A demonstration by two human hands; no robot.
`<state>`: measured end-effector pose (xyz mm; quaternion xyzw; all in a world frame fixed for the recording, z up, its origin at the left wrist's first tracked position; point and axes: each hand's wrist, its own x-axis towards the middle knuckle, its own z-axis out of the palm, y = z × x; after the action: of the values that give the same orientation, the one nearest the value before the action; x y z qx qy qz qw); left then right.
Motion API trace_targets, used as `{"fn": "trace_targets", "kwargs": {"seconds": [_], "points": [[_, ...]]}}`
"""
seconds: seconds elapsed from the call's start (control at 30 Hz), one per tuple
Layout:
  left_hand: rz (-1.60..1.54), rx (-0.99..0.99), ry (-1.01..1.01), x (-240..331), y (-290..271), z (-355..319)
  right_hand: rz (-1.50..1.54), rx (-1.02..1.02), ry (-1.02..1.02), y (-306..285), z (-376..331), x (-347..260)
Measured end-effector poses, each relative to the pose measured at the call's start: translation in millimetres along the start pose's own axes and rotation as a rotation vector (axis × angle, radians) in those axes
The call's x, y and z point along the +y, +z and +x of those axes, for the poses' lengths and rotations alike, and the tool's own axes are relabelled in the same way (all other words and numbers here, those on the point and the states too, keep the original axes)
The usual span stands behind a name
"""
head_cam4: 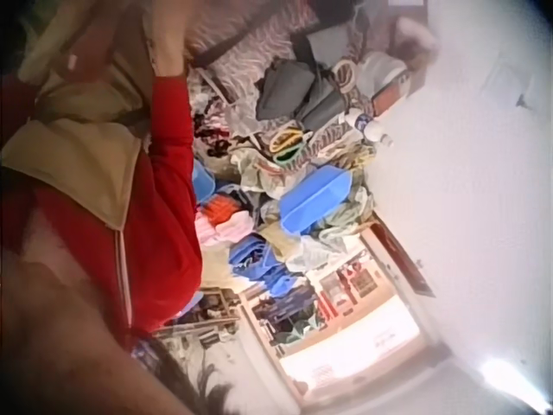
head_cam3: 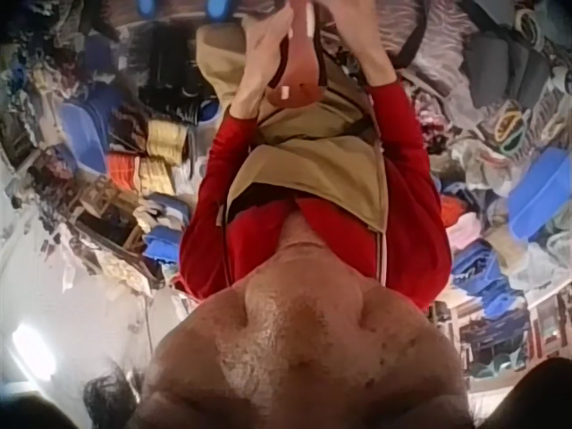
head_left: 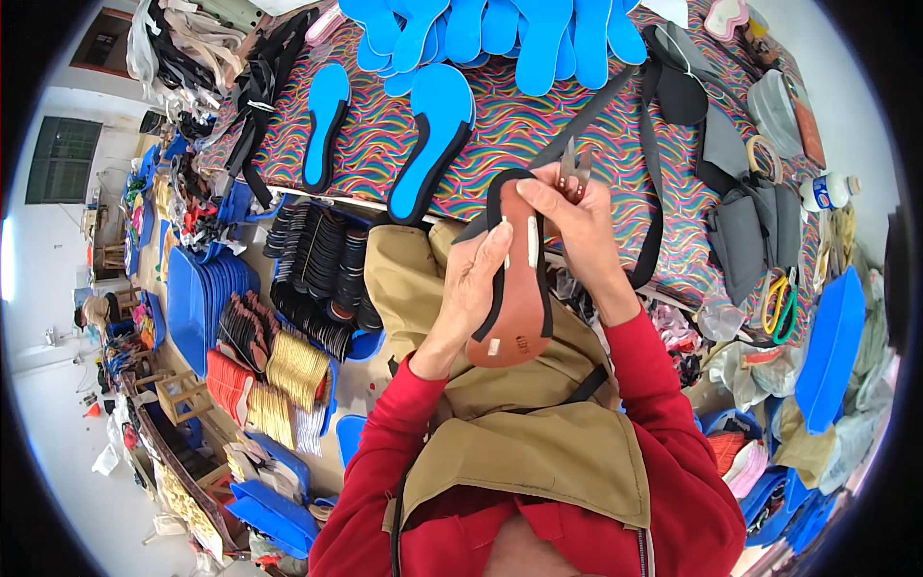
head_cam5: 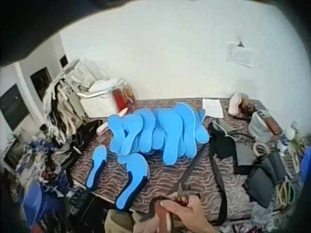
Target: The person attaches edging strips around the perimeters of shoe insoles by hand and cuts the excess strip material using snips.
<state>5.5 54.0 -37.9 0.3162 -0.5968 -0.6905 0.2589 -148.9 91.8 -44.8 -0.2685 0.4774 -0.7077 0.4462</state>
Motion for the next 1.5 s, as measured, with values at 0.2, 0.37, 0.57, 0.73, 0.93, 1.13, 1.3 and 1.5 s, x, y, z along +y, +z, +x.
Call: {"fn": "trace_targets", "kwargs": {"seconds": [0.2, 0.37, 0.57, 0.73, 0.93, 1.13, 1.3, 1.5], "points": [[0.052, 0.118, 0.067, 0.9, -2.0, 4.6, -0.094, 0.048, 0.089, 8.7, -36.3, 13.0], [0.101, 0.156, 0.104, -7.9, -8.5, 3.0, -0.193, 0.087, -0.056, 17.2, -48.4, 19.0], [0.348, 0.238, 0.270, 9.2, -11.2, 4.7, 0.099, 0.114, 0.213, 2.5, -38.3, 2.4], [1.032, 0.006, 0.862, 22.0, -29.7, 14.3, 0.291, 0.028, 0.401, 1.7, -20.9, 6.0], [0.468, 0.354, 0.236, 35.7, -70.7, 36.4, -0.307, -0.003, -0.054, -20.3, -0.5, 10.3], [0.933, 0.400, 0.409, -15.5, -112.4, 95.6, -0.970, -0.106, -0.538, -31.0, 31.0, 11.9], [0.939, 0.534, 0.643, -9.2, -85.8, 92.7, -1.144, -0.546, -0.554, -24.0, 31.9, 22.6], [0.432, 0.368, 0.492, 27.5, -63.6, 102.1, -1.021, -0.449, -0.560, -28.2, 30.0, 10.6]]}}
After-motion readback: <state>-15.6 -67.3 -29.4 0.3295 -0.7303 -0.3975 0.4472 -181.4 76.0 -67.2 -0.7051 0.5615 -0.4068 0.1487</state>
